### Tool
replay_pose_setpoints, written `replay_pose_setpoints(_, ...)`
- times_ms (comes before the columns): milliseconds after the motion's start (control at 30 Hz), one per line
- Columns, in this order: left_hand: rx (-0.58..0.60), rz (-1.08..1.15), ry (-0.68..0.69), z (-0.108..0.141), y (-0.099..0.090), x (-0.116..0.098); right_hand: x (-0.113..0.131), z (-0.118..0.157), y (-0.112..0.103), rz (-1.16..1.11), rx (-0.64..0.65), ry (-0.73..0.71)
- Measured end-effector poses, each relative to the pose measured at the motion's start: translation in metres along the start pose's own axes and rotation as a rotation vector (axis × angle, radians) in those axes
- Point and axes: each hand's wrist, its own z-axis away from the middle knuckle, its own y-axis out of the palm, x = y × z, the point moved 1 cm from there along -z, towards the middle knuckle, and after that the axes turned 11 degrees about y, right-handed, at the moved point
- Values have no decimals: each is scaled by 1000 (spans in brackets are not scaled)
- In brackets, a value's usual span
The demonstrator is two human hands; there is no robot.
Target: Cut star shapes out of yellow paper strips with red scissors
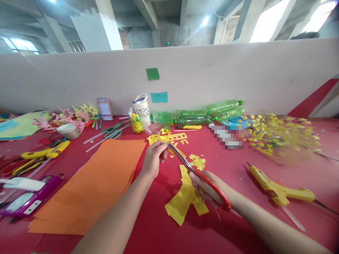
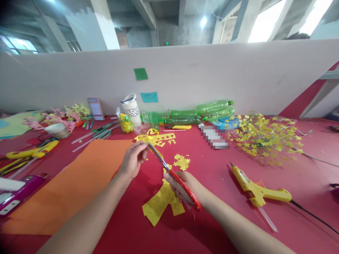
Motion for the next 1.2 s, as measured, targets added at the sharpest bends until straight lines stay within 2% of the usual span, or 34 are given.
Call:
replay_pose_setpoints(333, 63, -11, -32, -5, -7, -2, 1, 4, -2, 20, 29, -54)
replay_pose_setpoints(533, 123, -54, -60, -9, -15, -4, -1, 1, -5, 65, 3, 10)
replay_pose_setpoints(767, 168, -89, -75, -12, -20, -5, 4, 4, -6, 120, 11, 16)
replay_pose_setpoints(1200, 188, -71, -88, -12, -21, -2, 6, 6, -6, 145, 4, 39)
